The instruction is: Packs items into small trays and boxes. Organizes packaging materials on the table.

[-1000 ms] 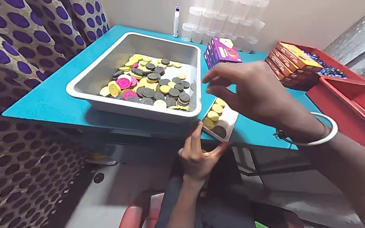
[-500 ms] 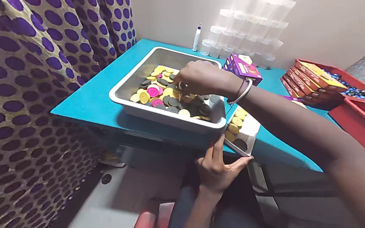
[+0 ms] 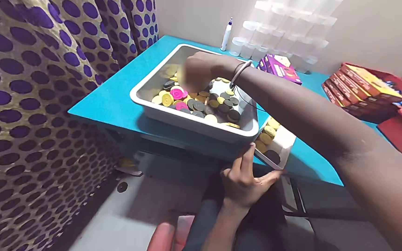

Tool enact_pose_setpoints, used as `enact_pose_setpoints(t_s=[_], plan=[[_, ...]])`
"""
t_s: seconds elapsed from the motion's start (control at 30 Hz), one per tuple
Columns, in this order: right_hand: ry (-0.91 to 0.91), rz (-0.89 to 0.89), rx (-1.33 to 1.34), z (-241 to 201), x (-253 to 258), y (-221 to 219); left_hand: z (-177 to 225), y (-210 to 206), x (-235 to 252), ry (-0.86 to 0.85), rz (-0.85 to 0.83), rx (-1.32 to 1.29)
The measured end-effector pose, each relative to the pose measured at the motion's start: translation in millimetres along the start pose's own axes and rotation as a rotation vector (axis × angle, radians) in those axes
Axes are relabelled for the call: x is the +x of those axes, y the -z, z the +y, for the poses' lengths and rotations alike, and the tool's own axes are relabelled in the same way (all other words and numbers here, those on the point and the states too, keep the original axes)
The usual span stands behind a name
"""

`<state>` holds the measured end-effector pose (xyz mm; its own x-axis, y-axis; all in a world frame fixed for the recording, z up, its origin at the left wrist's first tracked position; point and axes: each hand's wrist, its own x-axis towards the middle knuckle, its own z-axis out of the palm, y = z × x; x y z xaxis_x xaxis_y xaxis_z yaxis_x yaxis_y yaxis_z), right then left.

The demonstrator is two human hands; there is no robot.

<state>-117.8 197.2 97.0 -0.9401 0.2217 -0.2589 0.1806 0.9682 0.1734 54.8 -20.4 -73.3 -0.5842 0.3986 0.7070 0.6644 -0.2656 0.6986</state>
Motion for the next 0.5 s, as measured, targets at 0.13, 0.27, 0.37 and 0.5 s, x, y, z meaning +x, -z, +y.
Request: enact_pose_setpoints(t_s=[0.13,0.27,0.37,0.5], plan=[[-0.154,0.208,0.069,-6.1,-44.3,10.8,1.2,0.4,-1.0,-0.007,0.003,0.031],[-0.235,0.473,0.166,-29.2,-157.9,25.6,1.4,0.5,-0.4,-0.017,0.009,0.030],[-0.334,0.387,0.102,-48.4,-243.3,6.7,-0.5,0.3,-0.3,-0.031,0.005,0.013],[-0.436,0.145,0.171,-58.5,-291.3,-42.6,-3.1,-1.3,-1.0,-0.032,0.008,-0.006]])
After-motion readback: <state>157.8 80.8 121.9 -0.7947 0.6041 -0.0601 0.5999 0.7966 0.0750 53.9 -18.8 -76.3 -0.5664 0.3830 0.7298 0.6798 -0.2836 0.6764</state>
